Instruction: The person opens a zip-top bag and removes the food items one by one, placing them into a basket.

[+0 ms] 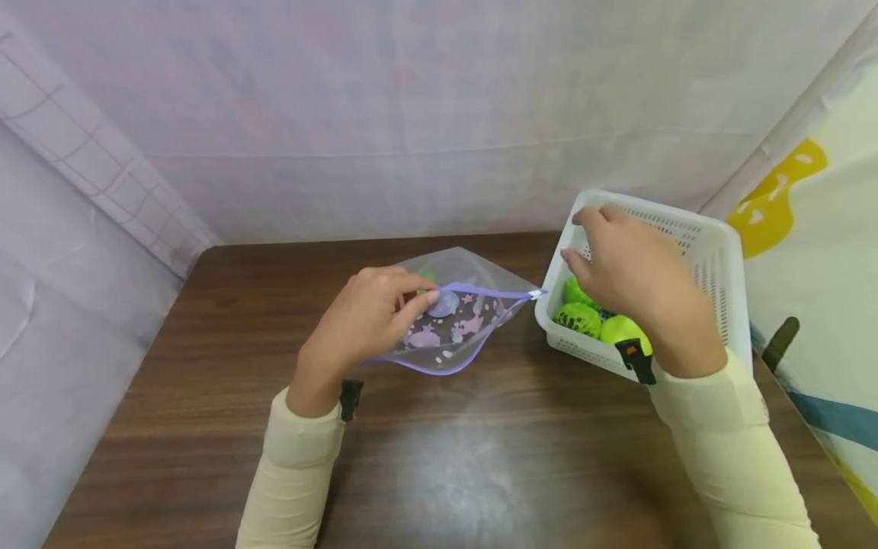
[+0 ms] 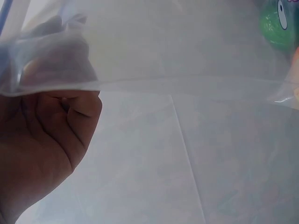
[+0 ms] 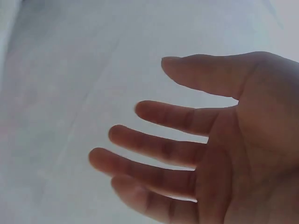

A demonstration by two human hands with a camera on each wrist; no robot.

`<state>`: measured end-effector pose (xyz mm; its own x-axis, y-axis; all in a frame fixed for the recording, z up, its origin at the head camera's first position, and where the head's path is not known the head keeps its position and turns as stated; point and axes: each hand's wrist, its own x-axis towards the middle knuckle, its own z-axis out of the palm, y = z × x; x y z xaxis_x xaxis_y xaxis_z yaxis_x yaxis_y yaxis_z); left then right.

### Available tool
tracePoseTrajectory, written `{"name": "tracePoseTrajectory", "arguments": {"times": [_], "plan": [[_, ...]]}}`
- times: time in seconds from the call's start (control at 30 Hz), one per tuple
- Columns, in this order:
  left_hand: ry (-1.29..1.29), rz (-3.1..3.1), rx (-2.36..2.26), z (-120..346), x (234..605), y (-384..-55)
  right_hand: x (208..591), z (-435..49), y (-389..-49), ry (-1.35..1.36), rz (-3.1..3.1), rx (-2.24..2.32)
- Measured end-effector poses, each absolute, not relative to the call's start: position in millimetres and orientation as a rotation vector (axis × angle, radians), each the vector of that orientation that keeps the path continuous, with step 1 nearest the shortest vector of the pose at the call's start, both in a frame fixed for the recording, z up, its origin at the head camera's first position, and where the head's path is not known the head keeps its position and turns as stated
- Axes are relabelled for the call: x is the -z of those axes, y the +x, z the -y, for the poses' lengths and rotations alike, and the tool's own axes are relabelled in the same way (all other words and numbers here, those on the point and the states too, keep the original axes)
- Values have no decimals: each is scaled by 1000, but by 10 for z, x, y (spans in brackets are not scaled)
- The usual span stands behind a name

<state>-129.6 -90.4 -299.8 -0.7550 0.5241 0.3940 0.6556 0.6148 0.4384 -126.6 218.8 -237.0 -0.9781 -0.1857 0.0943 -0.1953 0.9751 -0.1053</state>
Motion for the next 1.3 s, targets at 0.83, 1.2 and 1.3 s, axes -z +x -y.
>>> {"name": "tracePoseTrajectory", "arguments": {"times": [0.83,1.2,1.3], "plan": [[-1000,2541,874,898,3018,-1309,2901,-1164,-862,1094,2431,-334],[-991,2514,820,903,3012,-1300,3297,-850,-1155,948,2649,-111],[-988,2512,823,900,3007,-1293,3371,-767,-1220,918,2693,-103]]}}
